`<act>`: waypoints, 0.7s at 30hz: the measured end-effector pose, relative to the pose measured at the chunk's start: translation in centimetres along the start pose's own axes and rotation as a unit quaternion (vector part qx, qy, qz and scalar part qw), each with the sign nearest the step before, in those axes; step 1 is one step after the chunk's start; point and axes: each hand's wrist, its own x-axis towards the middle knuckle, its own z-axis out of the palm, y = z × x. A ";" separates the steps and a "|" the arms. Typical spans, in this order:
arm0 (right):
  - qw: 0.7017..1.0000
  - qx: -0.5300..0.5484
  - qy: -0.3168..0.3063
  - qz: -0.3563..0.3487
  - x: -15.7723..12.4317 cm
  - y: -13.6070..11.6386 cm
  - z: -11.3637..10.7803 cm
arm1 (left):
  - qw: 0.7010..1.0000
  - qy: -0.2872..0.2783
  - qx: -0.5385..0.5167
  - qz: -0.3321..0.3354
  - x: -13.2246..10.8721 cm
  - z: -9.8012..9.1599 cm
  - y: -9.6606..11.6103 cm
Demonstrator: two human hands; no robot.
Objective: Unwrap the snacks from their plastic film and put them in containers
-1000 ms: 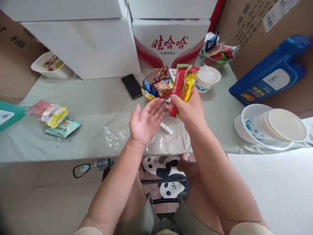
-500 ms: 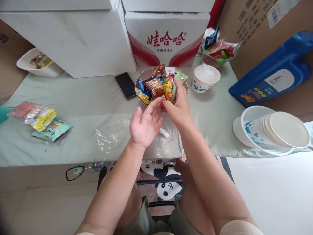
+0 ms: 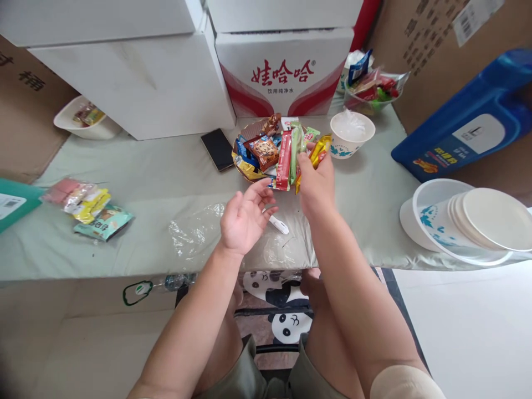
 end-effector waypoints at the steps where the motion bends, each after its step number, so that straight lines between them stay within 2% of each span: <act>1: 1.000 0.028 0.000 0.004 0.4 0.3 -0.1 | 1.000 -0.014 -0.001 -0.015 0.0 -0.1 -0.1; 5: 0.999 0.049 -0.016 -0.016 1.9 1.2 -0.8 | 0.995 -0.073 0.004 -0.067 0.3 -0.3 -0.3; 11: 0.994 0.113 -0.002 -0.001 2.7 2.0 -1.5 | 0.995 -0.073 -0.003 -0.063 1.0 0.1 -0.2; 13: 0.994 0.106 0.010 -0.018 3.0 2.0 -1.5 | 0.996 -0.070 -0.005 -0.054 1.1 0.1 -0.1; 17: 0.994 -0.022 0.037 -0.100 3.1 1.3 -1.4 | 0.998 -0.054 -0.012 -0.028 1.1 -0.2 0.3; 21: 0.964 -0.243 0.055 -0.088 2.6 0.4 -1.6 | 0.996 -0.071 -0.024 -0.044 1.2 -0.5 0.5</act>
